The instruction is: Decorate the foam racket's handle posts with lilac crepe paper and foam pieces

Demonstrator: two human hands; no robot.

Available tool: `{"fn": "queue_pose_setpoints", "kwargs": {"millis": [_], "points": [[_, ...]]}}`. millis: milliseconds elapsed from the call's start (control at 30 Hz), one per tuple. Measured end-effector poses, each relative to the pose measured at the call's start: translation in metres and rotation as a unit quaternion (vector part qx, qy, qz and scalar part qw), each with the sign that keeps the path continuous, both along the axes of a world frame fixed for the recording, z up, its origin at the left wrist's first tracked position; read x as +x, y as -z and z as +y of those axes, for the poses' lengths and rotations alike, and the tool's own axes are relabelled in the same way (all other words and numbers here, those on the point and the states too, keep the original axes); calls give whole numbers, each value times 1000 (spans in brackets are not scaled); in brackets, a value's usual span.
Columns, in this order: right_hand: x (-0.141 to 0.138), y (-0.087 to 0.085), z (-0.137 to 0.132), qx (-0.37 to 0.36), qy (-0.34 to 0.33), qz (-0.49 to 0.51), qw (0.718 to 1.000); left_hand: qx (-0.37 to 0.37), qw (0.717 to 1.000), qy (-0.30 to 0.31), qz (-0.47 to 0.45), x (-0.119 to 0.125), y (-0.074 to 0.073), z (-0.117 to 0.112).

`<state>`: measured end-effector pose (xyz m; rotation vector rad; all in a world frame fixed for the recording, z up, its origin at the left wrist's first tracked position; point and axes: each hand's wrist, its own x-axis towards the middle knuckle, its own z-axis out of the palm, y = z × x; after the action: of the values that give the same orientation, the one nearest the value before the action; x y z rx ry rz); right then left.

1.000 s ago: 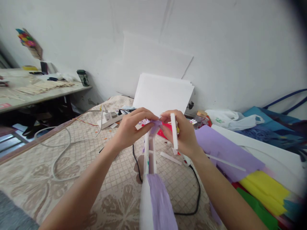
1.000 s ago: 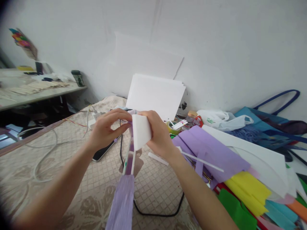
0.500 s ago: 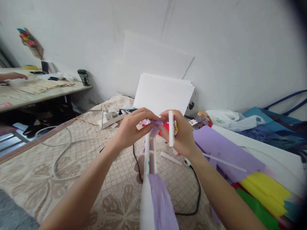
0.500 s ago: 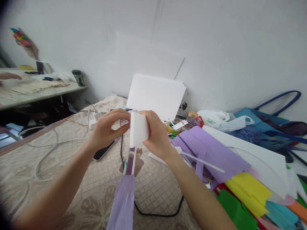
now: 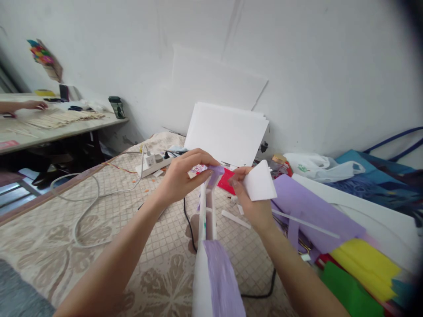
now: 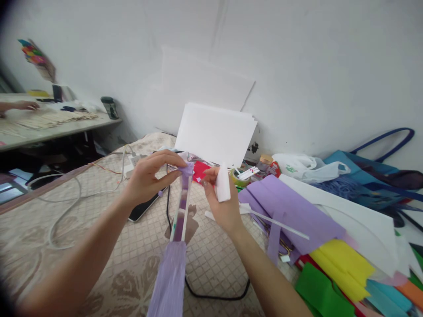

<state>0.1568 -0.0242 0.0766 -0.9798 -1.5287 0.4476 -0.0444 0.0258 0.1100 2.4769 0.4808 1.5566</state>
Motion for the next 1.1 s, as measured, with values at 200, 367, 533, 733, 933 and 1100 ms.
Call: {"fn": "queue_pose_setpoints", "kwargs": {"millis": [200, 367, 533, 733, 933, 1100], "points": [[3, 22, -4, -76, -7, 54, 996, 5, 1000, 2, 3, 0, 1, 1], [1, 26, -8, -94, -37, 81, 992, 11, 1000, -2, 3, 0, 1, 1], [0, 19, -14, -77, -93, 68, 990, 3, 1000, -1, 1, 0, 0, 0], [9, 30, -12, -90, 40, 4, 995, 3, 1000, 0, 0, 0, 0, -1], [28, 66, -25, -190, 95, -163, 964, -4, 1000, -4, 0, 0, 0, -1], [41, 97, -52, -226, 113, -246, 936, -6, 1000, -3, 0, 0, 1, -1]]}}
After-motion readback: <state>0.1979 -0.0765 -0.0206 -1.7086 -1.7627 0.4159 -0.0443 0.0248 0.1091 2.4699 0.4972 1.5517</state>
